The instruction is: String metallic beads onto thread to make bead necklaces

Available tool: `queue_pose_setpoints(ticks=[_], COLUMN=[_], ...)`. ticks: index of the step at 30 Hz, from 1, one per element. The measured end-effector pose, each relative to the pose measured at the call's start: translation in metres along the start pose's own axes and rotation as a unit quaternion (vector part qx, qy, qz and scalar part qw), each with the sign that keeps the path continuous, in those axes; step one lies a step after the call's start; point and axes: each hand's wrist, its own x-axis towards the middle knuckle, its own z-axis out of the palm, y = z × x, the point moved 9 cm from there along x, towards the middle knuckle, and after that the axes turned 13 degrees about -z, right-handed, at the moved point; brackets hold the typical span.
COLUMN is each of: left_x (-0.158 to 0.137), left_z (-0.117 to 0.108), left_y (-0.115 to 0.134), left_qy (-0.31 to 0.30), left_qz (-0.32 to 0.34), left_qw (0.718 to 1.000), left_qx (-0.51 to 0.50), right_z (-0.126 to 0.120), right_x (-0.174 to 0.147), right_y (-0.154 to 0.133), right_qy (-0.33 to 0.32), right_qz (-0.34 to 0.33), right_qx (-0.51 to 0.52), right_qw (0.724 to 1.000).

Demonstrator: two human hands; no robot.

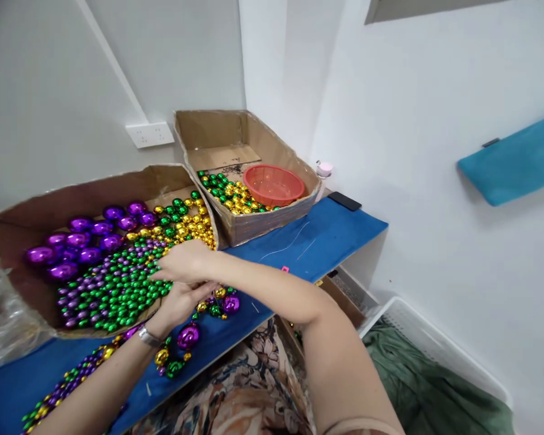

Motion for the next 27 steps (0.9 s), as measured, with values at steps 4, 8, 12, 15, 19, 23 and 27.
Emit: queue_pose_setpoints(ticks=[4, 8, 12, 15, 19, 23, 27], left_x=[-0.003, -0.011, -0.023, -0.026, -0.028, -0.021, -0.005], left_z=[-0.006, -0.009, 0.000, 0.004, 0.003, -0.004, -0.010], left_y=[0.005, 0.038, 0.068, 0.071, 0.071, 0.067, 0.042], left_qy=[-0.003, 0.042, 0.090, 0.097, 0.092, 0.095, 0.043], left_qz=[-0.004, 0.087, 0.214, 0.252, 0.253, 0.185, 0.032], left_qw=[1.000, 0.987, 0.928, 0.906, 0.901, 0.923, 0.987], left_qx=[-0.004, 0.126, 0.291, 0.327, 0.340, 0.322, 0.150], right_z=[-0.014, 0.006, 0.035, 0.052, 0.018, -0.026, -0.005], right_x=[-0.049, -0.091, -0.102, -0.097, -0.098, -0.109, -0.115], right_y=[0.032, 0.054, 0.067, 0.058, 0.053, 0.027, 0.002], right_qy=[0.005, 0.075, 0.086, -0.001, 0.046, 0.124, 0.059], right_qz=[0.047, 0.104, 0.173, 0.156, 0.103, 0.076, 0.048], right_qx=[0.059, 0.227, 0.371, 0.431, 0.224, -0.180, -0.317], right_qw=[0.997, 0.965, 0.908, 0.889, 0.968, 0.973, 0.945])
